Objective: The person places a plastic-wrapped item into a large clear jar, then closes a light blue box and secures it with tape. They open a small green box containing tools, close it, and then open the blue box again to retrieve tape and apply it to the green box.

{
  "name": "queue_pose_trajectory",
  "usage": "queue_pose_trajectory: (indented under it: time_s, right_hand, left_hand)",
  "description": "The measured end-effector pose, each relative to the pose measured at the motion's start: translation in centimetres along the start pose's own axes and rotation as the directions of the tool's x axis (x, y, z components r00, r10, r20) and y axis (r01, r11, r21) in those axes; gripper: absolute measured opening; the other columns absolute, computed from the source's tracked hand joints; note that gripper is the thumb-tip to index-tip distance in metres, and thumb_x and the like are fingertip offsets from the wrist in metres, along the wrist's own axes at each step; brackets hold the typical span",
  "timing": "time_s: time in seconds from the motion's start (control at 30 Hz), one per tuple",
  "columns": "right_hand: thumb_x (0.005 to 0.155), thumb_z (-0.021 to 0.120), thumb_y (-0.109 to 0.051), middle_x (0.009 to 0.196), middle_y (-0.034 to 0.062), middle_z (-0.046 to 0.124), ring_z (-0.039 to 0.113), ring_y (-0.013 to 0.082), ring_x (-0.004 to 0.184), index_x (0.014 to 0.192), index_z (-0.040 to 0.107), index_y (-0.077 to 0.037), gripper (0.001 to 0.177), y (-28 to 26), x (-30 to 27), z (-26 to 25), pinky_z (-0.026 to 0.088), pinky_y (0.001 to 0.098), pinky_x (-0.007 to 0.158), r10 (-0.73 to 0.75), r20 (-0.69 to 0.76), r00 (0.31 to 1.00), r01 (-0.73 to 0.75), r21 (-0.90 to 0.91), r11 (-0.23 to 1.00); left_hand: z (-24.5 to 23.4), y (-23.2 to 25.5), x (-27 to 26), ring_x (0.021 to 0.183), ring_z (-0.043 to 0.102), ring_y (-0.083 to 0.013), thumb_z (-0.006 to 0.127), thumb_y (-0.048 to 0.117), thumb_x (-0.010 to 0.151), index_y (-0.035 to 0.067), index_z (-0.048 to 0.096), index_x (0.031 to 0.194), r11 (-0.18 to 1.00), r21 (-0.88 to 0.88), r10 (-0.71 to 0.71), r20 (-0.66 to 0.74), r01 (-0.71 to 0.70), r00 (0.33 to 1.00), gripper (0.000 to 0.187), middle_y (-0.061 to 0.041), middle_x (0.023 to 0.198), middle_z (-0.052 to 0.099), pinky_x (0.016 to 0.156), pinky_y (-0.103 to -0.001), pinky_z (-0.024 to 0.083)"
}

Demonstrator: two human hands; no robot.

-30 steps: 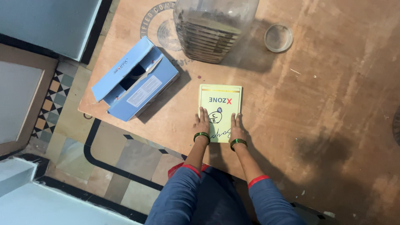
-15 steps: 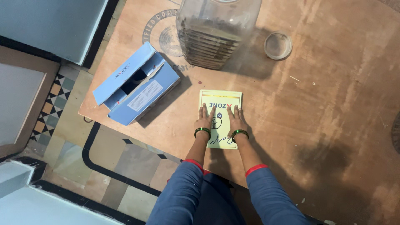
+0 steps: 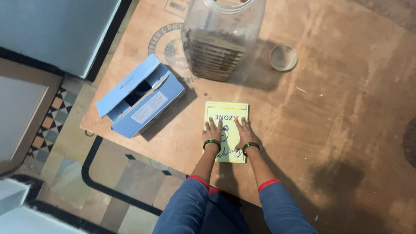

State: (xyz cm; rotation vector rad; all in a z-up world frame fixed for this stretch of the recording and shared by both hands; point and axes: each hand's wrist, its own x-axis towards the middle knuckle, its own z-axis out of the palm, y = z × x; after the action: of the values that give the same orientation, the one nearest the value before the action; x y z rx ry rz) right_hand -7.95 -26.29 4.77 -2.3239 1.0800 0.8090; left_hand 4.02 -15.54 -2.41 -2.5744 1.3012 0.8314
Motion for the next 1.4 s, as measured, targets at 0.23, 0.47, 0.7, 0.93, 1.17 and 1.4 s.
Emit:
queue_pose_trajectory:
  time_s: [0.23,0.47,0.7,0.93,1.17,1.4]
  right_hand:
    - [0.085,0.081,-0.025,0.163,0.0078,0.045,0.047,0.0272,0.151,0.155,0.052,-0.019,0.076,6.4,3.9,-0.2,0.042,0.0354,0.124,-0.007,-0.369,0.929,0.218,0.533,0.818]
    - [0.076,0.082,-0.009,0.168,0.0163,0.019,0.037,0.0361,0.147,0.142,0.056,-0.010,0.071,12.8,12.4,-8.1,0.040,0.0382,0.116,0.130,-0.456,0.881,0.047,0.358,0.932]
    - [0.081,0.078,-0.006,0.171,0.0141,0.010,0.037,0.0357,0.143,0.145,0.053,-0.014,0.069,15.1,20.3,-14.1,0.038,0.0401,0.116,0.190,-0.297,0.936,-0.079,0.348,0.934]
    - [0.086,0.079,-0.018,0.153,0.0137,0.043,0.050,0.0374,0.132,0.142,0.054,-0.016,0.061,15.7,22.4,-15.9,0.043,0.0474,0.107,0.217,-0.194,0.957,-0.161,0.268,0.950]
    - [0.077,0.080,-0.005,0.105,0.0177,0.075,0.072,0.0348,0.097,0.107,0.078,-0.009,0.031,13.6,18.6,-14.3,0.059,0.0427,0.082,0.299,-0.491,0.818,-0.088,0.408,0.909]
    - [0.072,0.090,-0.012,0.090,0.0091,0.078,0.072,0.0156,0.081,0.097,0.076,-0.005,0.029,9.4,6.8,-17.3,0.058,0.0314,0.075,0.367,-0.636,0.679,0.164,0.618,0.769]
  left_hand:
    - [-2.8,3.0,-1.3,0.145,0.030,-0.0543,0.044,0.007,0.105,0.043,0.029,0.157,0.995,-0.094,-0.020,0.171,0.037,0.985,0.065,-0.033,0.164,0.011,0.097,-0.055,0.053]
    - [-3.7,4.0,-2.5,0.144,0.028,-0.0582,0.049,-0.002,0.098,0.038,0.029,0.159,0.995,-0.087,-0.046,0.123,0.056,0.991,0.076,-0.038,0.161,0.010,0.094,-0.059,0.054]
    - [-3.9,4.0,-1.8,0.147,0.021,-0.0556,0.050,-0.008,0.095,0.041,0.019,0.161,0.994,-0.074,-0.056,0.269,0.079,0.961,0.088,-0.037,0.162,0.002,0.100,-0.054,0.053]
    - [-4.4,4.3,-1.4,0.145,0.023,-0.0592,0.049,-0.006,0.099,0.039,0.019,0.161,0.997,-0.033,-0.060,0.264,0.071,0.963,0.083,-0.041,0.160,0.003,0.098,-0.056,0.053]
    - [-5.0,4.3,-1.0,0.145,0.021,-0.0616,0.050,-0.005,0.099,0.036,0.016,0.163,0.998,-0.038,-0.028,0.306,0.042,0.952,0.083,-0.043,0.159,0.002,0.099,-0.057,0.052]
    - [-7.8,3.4,-1.6,0.147,0.021,-0.0588,0.063,-0.004,0.095,0.036,0.012,0.165,0.999,-0.038,0.028,0.415,-0.014,0.909,0.096,-0.040,0.162,-0.001,0.101,-0.048,0.055]
